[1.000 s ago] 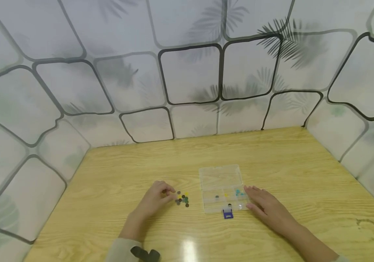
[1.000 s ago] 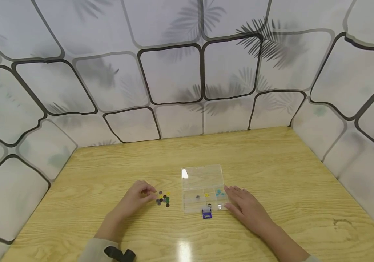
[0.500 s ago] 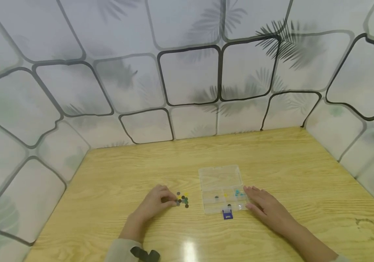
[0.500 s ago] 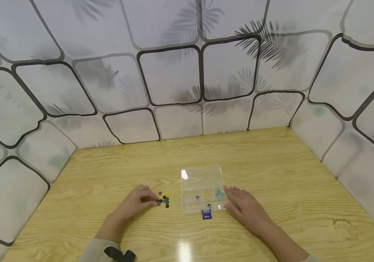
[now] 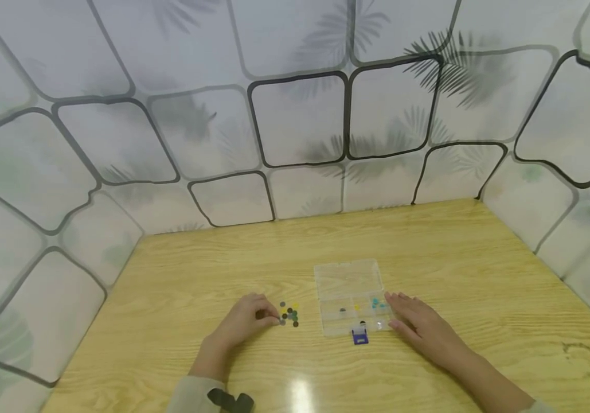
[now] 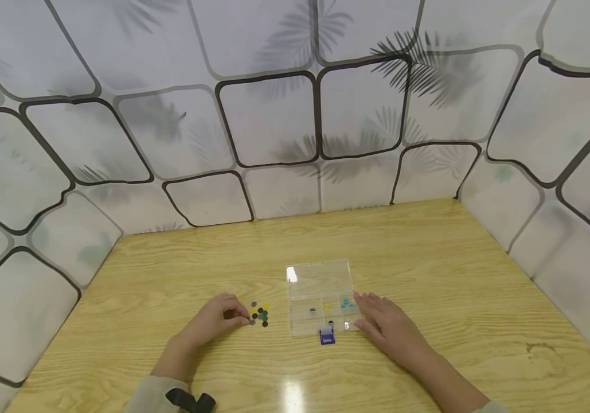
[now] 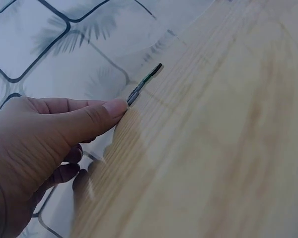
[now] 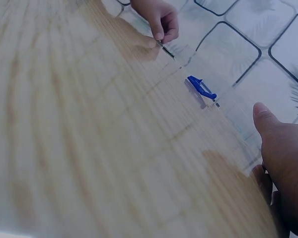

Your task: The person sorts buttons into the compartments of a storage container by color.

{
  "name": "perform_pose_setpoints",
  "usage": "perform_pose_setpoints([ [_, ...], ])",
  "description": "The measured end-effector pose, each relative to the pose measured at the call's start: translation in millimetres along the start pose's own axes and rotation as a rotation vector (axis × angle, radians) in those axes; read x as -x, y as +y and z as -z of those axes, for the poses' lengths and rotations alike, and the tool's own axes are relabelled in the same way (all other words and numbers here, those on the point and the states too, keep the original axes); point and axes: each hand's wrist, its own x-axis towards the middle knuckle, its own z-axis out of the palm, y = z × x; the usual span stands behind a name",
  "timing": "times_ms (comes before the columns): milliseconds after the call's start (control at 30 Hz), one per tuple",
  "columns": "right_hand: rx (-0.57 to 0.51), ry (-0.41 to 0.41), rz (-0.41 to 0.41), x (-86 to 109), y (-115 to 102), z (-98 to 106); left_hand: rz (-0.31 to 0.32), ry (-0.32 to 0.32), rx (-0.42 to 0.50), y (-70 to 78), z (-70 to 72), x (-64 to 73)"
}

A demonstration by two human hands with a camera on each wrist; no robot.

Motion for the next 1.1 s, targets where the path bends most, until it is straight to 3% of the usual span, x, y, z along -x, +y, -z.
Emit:
perform_pose_setpoints([
  [300,0.006,0.008,0.006,0.7,0.9,-3.0,0.041,-0.028,-0.007,2.3,0.5,0.1],
  [467,0.008,0.004,0.000,1.1,1.4,-3.3,0.036,-0.002,0.019,8.2,1.1,-1.6],
  [833,0.014,0.013,0.006,1.5,1.5,-1.3,-0.095,0.097,-0.074,32.3,-1.7,-15.9],
  [1100,0.016,0.010,0.010,1.9,2.9,-2.1,-0.359,0.187,-0.158,50.1,-24.3,-30.8],
])
